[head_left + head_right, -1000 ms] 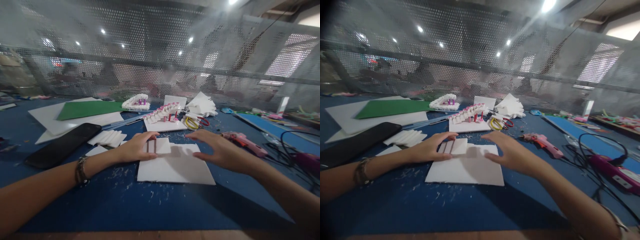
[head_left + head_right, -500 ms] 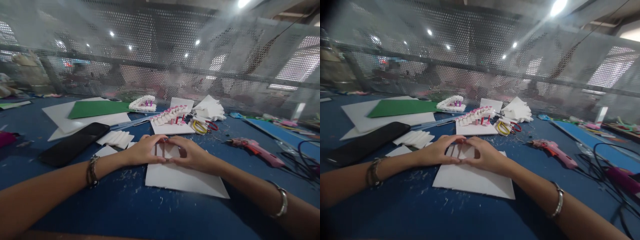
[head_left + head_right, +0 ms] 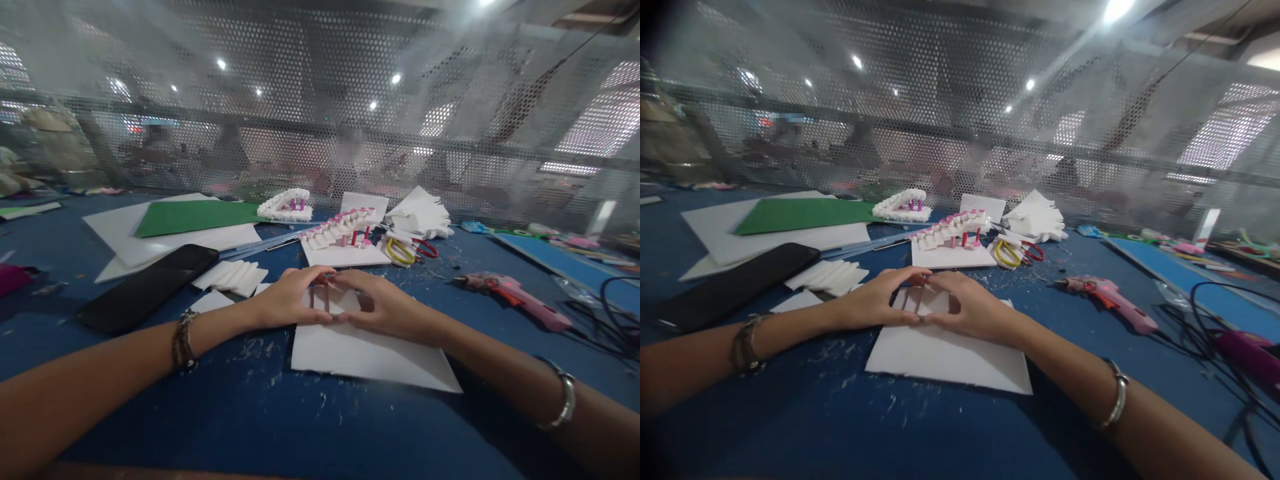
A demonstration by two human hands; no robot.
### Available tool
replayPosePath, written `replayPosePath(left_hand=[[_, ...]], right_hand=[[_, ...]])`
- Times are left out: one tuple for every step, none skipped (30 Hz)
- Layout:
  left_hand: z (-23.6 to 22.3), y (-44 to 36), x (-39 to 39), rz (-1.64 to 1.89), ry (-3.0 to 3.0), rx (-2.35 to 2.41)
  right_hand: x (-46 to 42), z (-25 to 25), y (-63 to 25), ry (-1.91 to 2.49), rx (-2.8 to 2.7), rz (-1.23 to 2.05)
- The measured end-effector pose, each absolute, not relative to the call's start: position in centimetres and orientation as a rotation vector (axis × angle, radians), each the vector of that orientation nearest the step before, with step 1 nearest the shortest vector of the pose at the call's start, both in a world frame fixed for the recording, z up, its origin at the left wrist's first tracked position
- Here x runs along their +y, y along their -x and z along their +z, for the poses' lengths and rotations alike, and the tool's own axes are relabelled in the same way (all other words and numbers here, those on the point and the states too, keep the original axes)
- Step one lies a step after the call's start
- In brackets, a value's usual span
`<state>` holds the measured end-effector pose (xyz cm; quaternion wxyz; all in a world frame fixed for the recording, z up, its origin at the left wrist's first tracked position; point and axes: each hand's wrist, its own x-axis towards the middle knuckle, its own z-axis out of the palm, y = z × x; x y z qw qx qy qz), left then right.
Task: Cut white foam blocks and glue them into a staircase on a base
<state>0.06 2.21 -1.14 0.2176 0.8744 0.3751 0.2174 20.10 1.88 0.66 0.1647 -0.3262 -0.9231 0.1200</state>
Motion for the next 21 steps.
replayPosePath(left_hand=[[-1.1, -0.1, 2.2, 0.625, -2.406, 1.063], [-1.0, -0.2, 2.3, 0.652, -2.385, 1.095], [-0.9, -0.3, 2.4, 0.672, -2.368, 1.132], [-0.8, -0.4, 2.5, 0.682, -2.361, 1.17], [-0.7, -0.6, 2.7, 0.683, -2.375, 1.209], [-0.7, -0.9, 2.9, 0.677, -2.406, 1.242], [-0.8, -1.2, 3.2, 0.667, -2.446, 1.268], [-0.8, -1.5, 3.4, 0.658, -2.485, 1.287], [-0.9, -1.9, 3.6, 0.653, -2.517, 1.3], [-1.0, -2.1, 3.8, 0.655, -2.537, 1.308], [-1.1, -2.3, 4.0, 0.657, -2.546, 1.311], [-1.0, -2.3, 4.1, 0.659, -2.552, 1.314], [-0.9, -2.2, 4.2, 0.662, -2.561, 1.326], [-0.7, -2.0, 4.2, 0.667, -2.567, 1.342], [-0.5, -1.6, 4.3, 0.673, -2.571, 1.359], [-0.2, -1.0, 4.2, 0.682, -2.561, 1.384], [0.0, -0.4, 4.2, 0.679, -2.537, 1.403], [0.3, 0.3, 4.1, 0.665, -2.5, 1.417], [0.5, 1.0, 3.9, 0.618, -2.452, 1.451], [0.6, 1.6, 3.7, 0.548, -2.412, 1.476], [0.6, 2.2, 3.4, 0.476, -2.38, 1.493]], right_hand=[[2.0, 1.1, -20.5, 0.942, -2.622, 0.304], [2.2, 1.6, -21.1, 0.96, -2.599, 0.249], [2.3, 2.2, -21.9, 0.994, -2.559, 0.185], [2.5, 2.7, -22.8, 1.039, -2.506, 0.122], [2.6, 3.1, -23.8, 1.094, -2.448, 0.065], [2.7, 3.5, -24.8, 1.156, -2.399, 0.023], [2.6, 3.6, -25.7, 1.212, -2.361, -0.007], [2.5, 3.5, -26.6, 1.26, -2.335, -0.03], [2.4, 3.3, -27.4, 1.304, -2.323, -0.041], [2.1, 2.9, -28.1, 1.348, -2.321, -0.039], [1.9, 2.5, -28.6, 1.392, -2.319, -0.029], [1.6, 2.0, -29.0, 1.436, -2.316, -0.008], [1.2, 1.5, -29.3, 1.477, -2.318, 0.024], [0.9, 1.1, -29.4, 1.51, -2.321, 0.062], [0.7, 0.8, -29.5, 1.537, -2.336, 0.108], [0.4, 0.6, -29.5, 1.553, -2.36, 0.157], [0.2, 0.6, -29.4, 1.56, -2.391, 0.204], [0.0, 0.6, -29.3, 1.562, -2.426, 0.248], [-0.2, 0.7, -29.2, 1.562, -2.46, 0.287], [-0.3, 0.8, -29.1, 1.563, -2.49, 0.319], [-0.5, 0.9, -29.0, 1.569, -2.514, 0.345]])
